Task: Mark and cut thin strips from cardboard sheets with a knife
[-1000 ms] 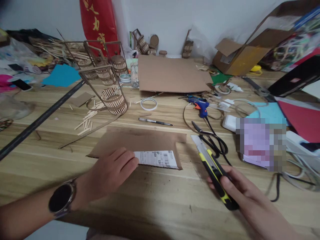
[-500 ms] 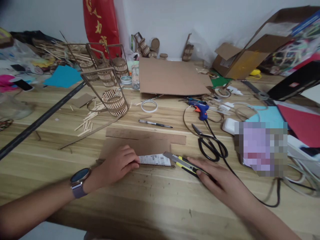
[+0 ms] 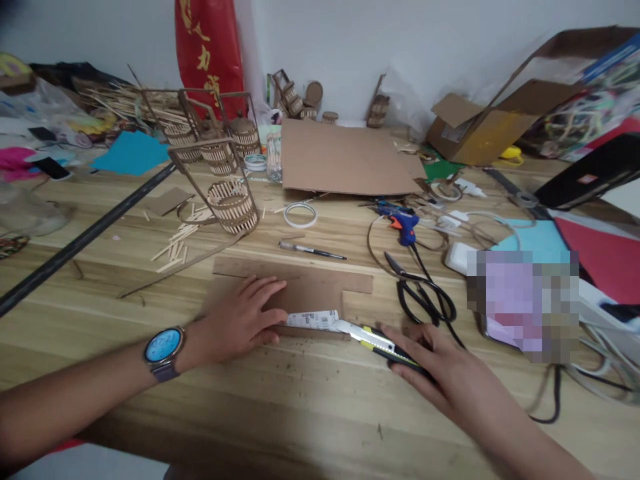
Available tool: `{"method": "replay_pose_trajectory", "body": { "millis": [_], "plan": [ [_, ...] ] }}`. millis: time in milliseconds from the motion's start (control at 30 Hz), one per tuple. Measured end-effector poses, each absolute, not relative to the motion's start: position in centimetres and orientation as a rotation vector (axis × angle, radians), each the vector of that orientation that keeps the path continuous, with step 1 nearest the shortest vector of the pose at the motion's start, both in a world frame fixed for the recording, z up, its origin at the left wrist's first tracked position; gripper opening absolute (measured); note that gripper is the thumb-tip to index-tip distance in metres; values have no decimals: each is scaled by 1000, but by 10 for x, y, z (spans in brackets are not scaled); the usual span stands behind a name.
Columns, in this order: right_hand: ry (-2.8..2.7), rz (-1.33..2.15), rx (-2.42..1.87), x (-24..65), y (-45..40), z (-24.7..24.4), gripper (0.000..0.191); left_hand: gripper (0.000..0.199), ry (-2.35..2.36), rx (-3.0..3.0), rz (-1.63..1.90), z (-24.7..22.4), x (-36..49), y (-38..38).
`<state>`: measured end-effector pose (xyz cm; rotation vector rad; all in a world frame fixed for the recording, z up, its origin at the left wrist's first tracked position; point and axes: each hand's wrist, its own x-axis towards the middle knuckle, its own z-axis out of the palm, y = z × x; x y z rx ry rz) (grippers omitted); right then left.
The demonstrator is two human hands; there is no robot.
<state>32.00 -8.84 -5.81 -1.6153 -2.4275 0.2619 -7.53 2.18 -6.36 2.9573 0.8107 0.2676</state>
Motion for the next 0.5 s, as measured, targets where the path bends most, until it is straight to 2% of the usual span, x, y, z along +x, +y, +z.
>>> {"method": "replay_pose_trajectory", "body": {
  "millis": [167,500],
  "plan": [
    [-2462,37,-1498,320,-93,-65,51,56,823,2958,154,-48,-73,32],
    [-2376,12,-1531,302,-62,-60,50,55,1207,2834,157,-46,-66,22]
  ]
}}
